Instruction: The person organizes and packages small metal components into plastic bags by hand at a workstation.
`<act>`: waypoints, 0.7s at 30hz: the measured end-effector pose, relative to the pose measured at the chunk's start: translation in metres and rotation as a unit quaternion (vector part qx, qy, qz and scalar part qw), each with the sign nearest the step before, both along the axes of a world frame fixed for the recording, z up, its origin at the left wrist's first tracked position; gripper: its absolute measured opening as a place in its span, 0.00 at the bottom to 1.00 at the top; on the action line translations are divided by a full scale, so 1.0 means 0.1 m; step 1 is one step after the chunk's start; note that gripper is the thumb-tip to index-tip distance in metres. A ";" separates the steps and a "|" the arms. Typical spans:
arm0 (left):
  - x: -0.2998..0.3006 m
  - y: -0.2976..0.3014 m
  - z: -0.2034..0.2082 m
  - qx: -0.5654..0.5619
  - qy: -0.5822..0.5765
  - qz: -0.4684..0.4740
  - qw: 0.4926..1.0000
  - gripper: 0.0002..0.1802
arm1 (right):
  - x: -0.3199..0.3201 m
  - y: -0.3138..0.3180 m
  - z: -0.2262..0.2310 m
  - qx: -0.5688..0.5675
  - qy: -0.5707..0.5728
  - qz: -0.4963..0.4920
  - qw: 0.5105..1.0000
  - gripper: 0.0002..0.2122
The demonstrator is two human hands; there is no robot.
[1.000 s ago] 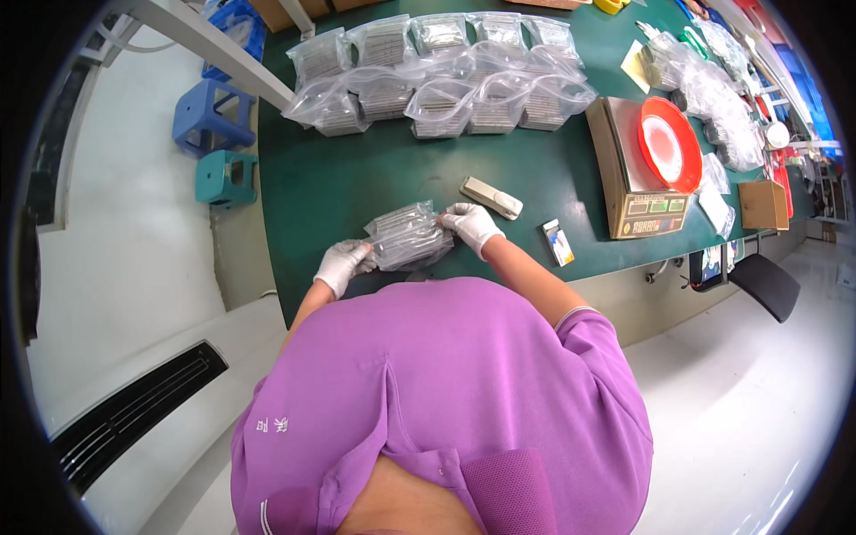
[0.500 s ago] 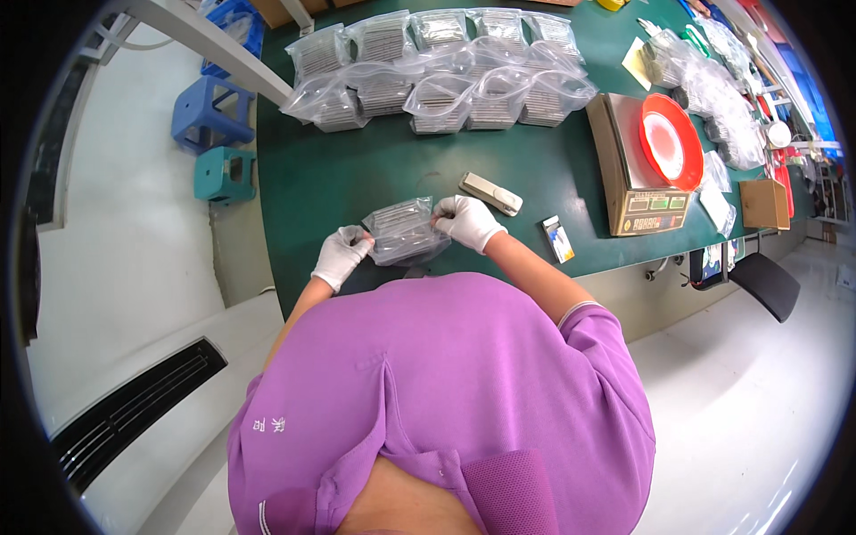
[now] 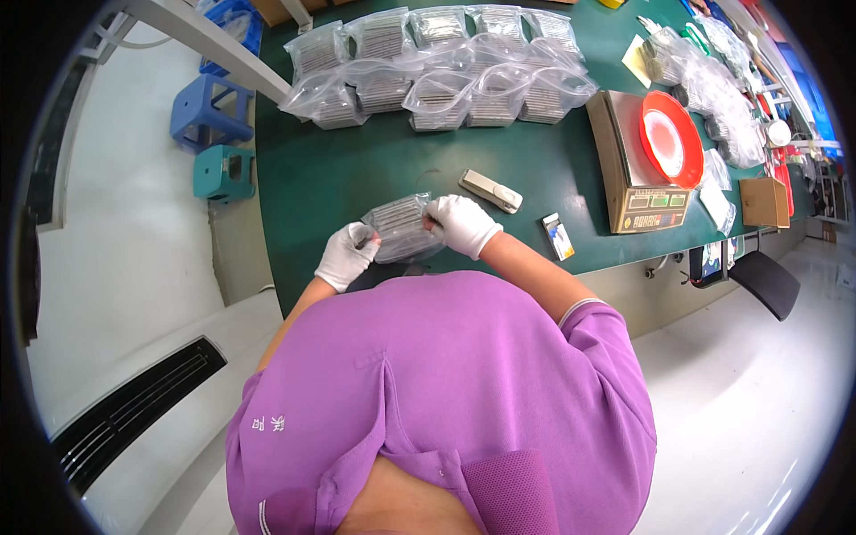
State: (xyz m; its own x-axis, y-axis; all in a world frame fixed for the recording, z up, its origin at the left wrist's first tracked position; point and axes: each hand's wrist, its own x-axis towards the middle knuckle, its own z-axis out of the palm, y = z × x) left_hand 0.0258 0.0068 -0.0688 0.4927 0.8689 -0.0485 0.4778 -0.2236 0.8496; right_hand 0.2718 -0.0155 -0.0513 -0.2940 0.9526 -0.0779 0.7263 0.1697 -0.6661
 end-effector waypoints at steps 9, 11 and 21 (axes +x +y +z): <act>0.14 -0.02 0.07 -0.059 0.000 0.017 0.998 0.06 | -0.03 0.04 0.14 0.070 -0.030 0.095 0.993 0.04; 0.14 -0.03 0.06 -0.054 0.012 0.028 0.998 0.06 | -0.05 0.03 0.18 0.081 -0.038 0.077 0.993 0.04; 0.44 0.01 0.39 0.022 0.064 -0.037 0.997 0.06 | -0.29 0.04 0.28 0.101 0.044 0.076 0.991 0.05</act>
State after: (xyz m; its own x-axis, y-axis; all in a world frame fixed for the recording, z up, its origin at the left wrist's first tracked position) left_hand 0.0696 0.0077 -0.0299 0.5477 0.8330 -0.0779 0.5622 -0.2975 0.7716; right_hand 0.2431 -0.0114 -0.0231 -0.4335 0.8900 0.1411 0.6232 0.4092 -0.6665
